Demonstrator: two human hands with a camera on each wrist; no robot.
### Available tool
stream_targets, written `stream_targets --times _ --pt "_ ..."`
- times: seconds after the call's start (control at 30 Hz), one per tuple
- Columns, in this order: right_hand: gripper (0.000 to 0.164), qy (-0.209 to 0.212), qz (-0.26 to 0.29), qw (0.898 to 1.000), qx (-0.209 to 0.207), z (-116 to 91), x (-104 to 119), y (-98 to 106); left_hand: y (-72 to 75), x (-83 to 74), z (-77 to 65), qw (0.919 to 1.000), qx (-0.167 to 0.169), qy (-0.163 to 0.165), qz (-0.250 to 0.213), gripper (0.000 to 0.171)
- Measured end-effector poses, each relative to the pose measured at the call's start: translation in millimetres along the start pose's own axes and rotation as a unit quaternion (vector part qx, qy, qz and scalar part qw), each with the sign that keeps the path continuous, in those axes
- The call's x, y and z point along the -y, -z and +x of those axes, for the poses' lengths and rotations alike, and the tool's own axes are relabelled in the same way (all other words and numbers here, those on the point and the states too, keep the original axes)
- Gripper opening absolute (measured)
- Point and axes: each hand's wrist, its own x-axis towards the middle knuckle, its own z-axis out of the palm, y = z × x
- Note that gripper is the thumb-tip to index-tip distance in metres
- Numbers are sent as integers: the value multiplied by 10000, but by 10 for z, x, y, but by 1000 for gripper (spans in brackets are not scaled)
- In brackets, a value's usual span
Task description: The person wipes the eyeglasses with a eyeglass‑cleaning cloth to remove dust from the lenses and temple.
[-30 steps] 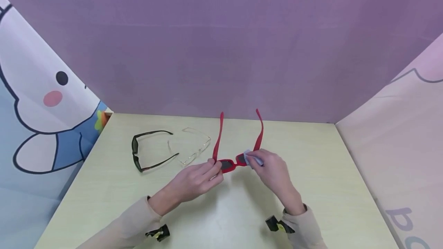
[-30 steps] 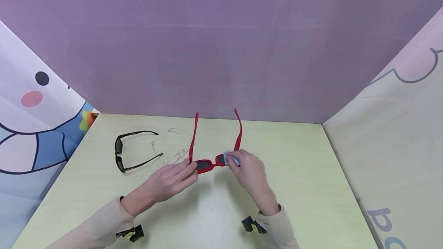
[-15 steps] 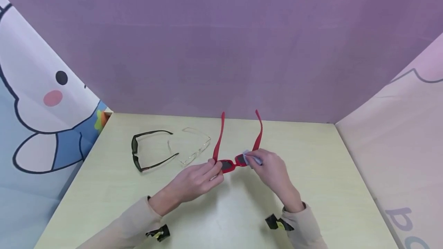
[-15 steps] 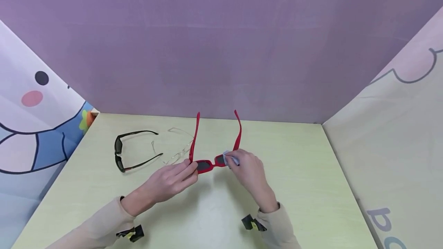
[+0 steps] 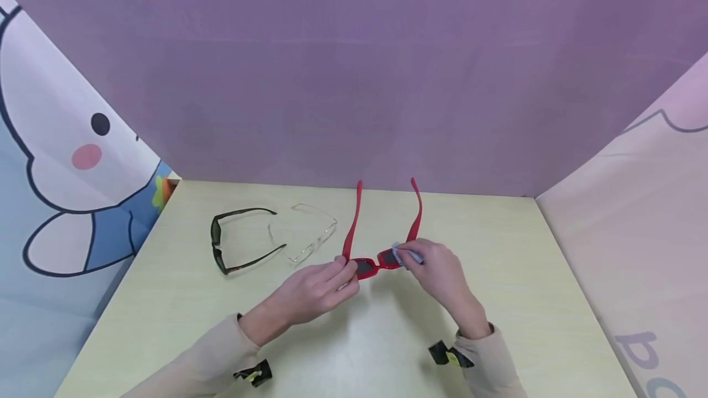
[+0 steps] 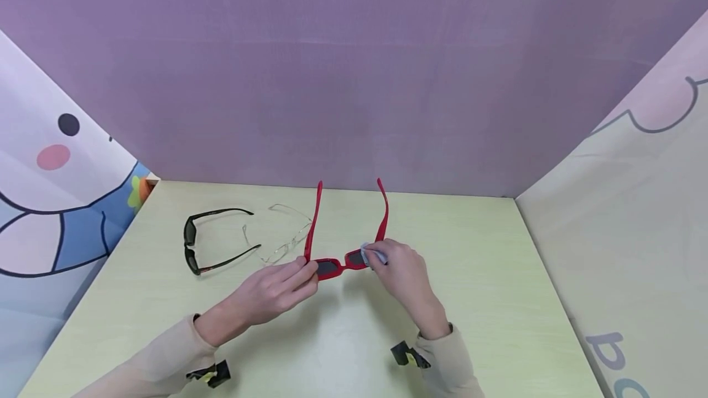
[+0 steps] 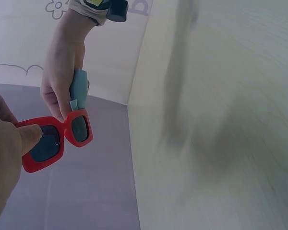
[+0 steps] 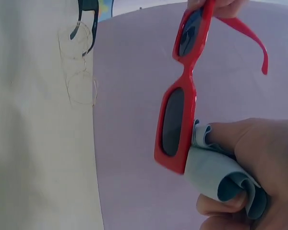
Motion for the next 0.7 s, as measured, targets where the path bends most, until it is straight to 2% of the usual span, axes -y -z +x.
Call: stream_targets --times 0.23,0.5,0.57,0.7 --pt "17 254 735 9960 436 -27 74 -6 -11 -12 2 10000 -18 25 24 30" --pt "16 -4 32 10000 51 7 -37 -40 -2 -18 -9 9999 109 1 -56 28" --pt "16 -22 80 9999 108 2 -31 -48 -2 -22 -13 9999 132 3 -93 26" --pt "16 54 543 9977 404 -22 44 -41 -7 -23 -5 9998 141 14 -107 29"
